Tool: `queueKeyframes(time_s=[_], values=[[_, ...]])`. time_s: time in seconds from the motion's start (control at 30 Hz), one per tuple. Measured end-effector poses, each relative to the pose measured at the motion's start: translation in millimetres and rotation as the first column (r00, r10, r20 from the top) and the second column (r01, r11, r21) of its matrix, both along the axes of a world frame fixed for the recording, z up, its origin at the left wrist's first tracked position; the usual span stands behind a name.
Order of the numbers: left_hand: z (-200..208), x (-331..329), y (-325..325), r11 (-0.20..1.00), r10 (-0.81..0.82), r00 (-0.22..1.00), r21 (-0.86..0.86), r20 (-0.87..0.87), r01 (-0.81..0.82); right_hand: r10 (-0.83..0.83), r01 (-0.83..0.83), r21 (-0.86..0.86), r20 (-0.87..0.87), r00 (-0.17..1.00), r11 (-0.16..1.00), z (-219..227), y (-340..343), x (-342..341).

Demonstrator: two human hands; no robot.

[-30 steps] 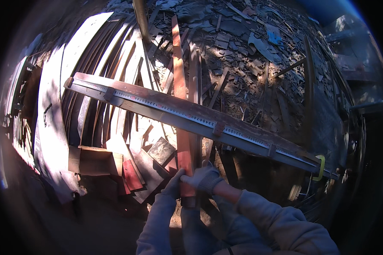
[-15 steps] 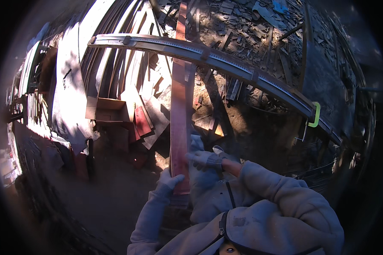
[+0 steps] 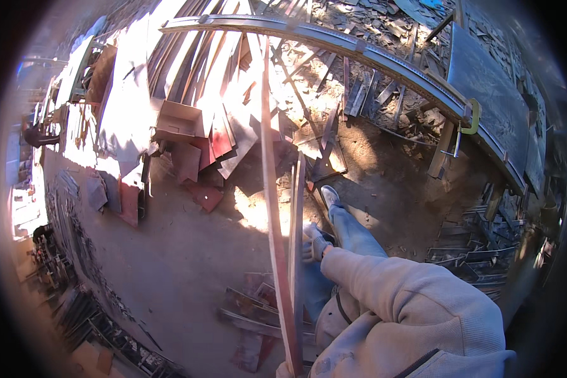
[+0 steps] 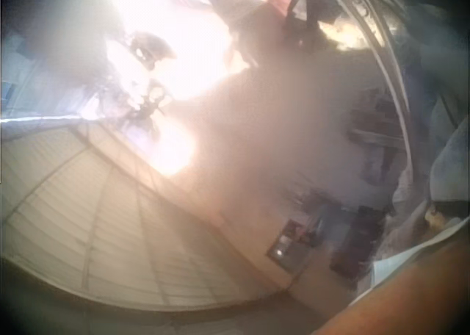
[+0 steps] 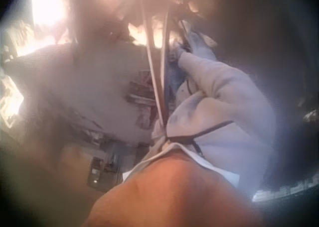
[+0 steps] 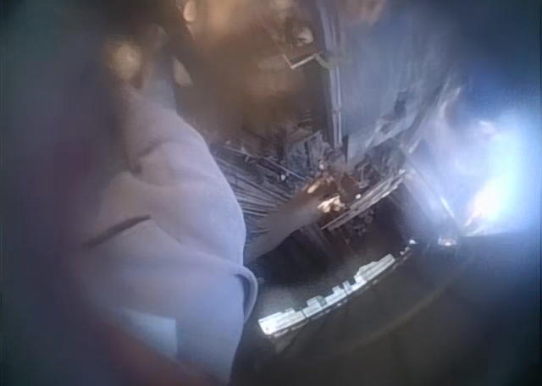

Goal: The person picks up wooden planks from a pile, places them on a workbench, and uses a clamp to hold them. They then handle additional planks, stacking and arranging them on the bench.

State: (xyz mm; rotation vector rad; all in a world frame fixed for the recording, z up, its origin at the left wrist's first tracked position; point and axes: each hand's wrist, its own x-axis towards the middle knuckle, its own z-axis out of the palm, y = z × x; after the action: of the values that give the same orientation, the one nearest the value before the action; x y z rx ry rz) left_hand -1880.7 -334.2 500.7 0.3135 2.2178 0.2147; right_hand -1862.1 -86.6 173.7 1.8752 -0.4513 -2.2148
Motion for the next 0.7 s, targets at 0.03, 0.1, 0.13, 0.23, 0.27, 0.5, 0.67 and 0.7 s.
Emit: queueKeyframes(time_s=[0.03,0.1,0.13,0.23,0.27,0.5,0.67,0.7], values=[[-8.4,12.5,-16.5,0.999,0.033,0.999,0.016,0.004,-0.033,-0.015,0.015,0.009,0.0,1.0,1.0,-3.1,-31.5,12.4],[-22.6,36.0,-49.5,0.995,0.089,0.996,0.043,0.004,-0.089,-0.04,0.04,0.04,-0.009,0.999,0.998,-13.2,-88.3,33.8],[-29.8,45.9,-66.1,0.992,0.112,0.994,0.058,0.001,-0.112,-0.05,0.05,0.044,-0.015,0.999,0.998,-20.2,-115.4,43.6],[-51.9,73.9,-117.9,0.981,0.156,0.988,0.115,0.002,-0.155,-0.077,0.078,0.096,-0.019,0.997,0.992,-42.5,-197.0,80.1],[-60.3,83.9,-136.0,0.976,0.169,0.986,0.136,0.003,-0.168,-0.089,0.092,0.114,-0.031,0.996,0.989,-49.7,-223.8,89.4],[-81.4,143.4,-243.5,0.944,0.249,0.968,0.213,0.042,-0.252,-0.337,0.315,-0.128,-0.238,0.911,0.941,-14.1,-324.3,124.0],[-89.0,170.7,-273.7,0.917,0.294,0.951,0.252,0.092,-0.308,-0.247,0.279,0.07,-0.299,0.922,0.958,54.3,-299.8,130.3],[-90.1,175.8,-278.2,0.912,0.307,0.947,0.254,0.096,-0.321,-0.274,0.327,0.099,-0.35,0.896,0.94,62.2,-299.8,131.1]])
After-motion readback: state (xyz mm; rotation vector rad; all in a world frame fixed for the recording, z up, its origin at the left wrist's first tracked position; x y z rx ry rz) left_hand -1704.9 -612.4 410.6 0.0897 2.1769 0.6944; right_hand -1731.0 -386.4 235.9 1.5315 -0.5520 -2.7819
